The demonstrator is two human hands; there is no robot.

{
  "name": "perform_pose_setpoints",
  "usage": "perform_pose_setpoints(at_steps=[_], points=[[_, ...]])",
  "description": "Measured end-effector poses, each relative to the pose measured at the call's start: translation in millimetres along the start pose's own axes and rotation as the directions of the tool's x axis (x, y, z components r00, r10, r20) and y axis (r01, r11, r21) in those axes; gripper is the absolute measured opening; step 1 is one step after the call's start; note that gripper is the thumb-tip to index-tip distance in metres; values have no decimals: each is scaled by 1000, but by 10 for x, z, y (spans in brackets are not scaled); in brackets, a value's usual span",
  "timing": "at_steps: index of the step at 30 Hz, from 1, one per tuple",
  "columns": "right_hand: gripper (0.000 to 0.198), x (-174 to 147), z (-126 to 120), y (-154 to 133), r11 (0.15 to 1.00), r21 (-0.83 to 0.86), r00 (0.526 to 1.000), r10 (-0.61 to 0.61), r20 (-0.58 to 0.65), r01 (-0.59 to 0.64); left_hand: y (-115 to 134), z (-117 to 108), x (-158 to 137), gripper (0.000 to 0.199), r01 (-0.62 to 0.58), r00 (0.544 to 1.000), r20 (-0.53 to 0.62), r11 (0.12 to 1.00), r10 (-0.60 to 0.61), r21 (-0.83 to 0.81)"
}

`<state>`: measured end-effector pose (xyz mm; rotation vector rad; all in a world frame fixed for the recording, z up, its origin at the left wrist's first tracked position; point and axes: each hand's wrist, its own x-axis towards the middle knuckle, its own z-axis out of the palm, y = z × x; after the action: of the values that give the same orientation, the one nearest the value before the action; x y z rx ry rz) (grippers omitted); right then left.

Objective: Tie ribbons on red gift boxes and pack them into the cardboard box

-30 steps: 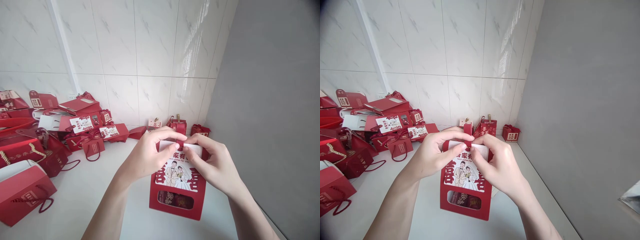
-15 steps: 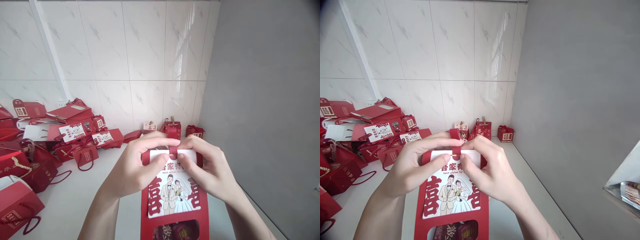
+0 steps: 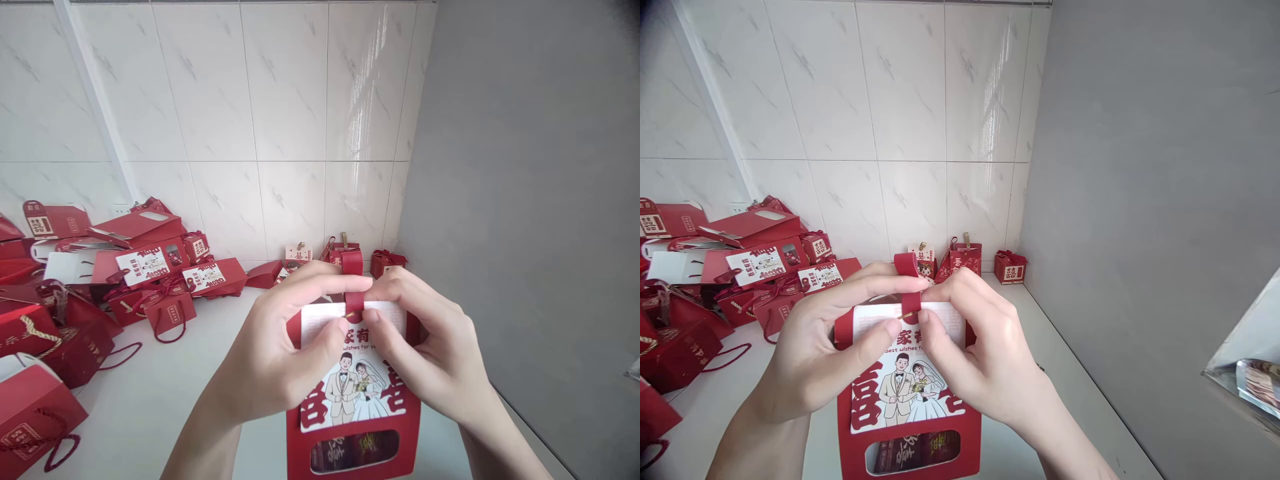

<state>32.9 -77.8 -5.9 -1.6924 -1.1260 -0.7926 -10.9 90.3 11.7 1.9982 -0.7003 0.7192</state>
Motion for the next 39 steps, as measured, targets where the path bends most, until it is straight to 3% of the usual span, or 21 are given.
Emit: perform_pose_setpoints(at_steps=[19,26,39], points=[[11,-10,-3,-8,999,32,1000,20,12,-20,-52,38,28,28,29,998,-56,999,-30,-19],[11,-13,-1,-18,998,39,999,45,-3,-45,-28,67,21,30,-5,998,-64,996,-1,-93],[10,-12,-6,-53,975,205,996,84,27,-87,50,46,28,29,43,998,-39,984,-50,-173]])
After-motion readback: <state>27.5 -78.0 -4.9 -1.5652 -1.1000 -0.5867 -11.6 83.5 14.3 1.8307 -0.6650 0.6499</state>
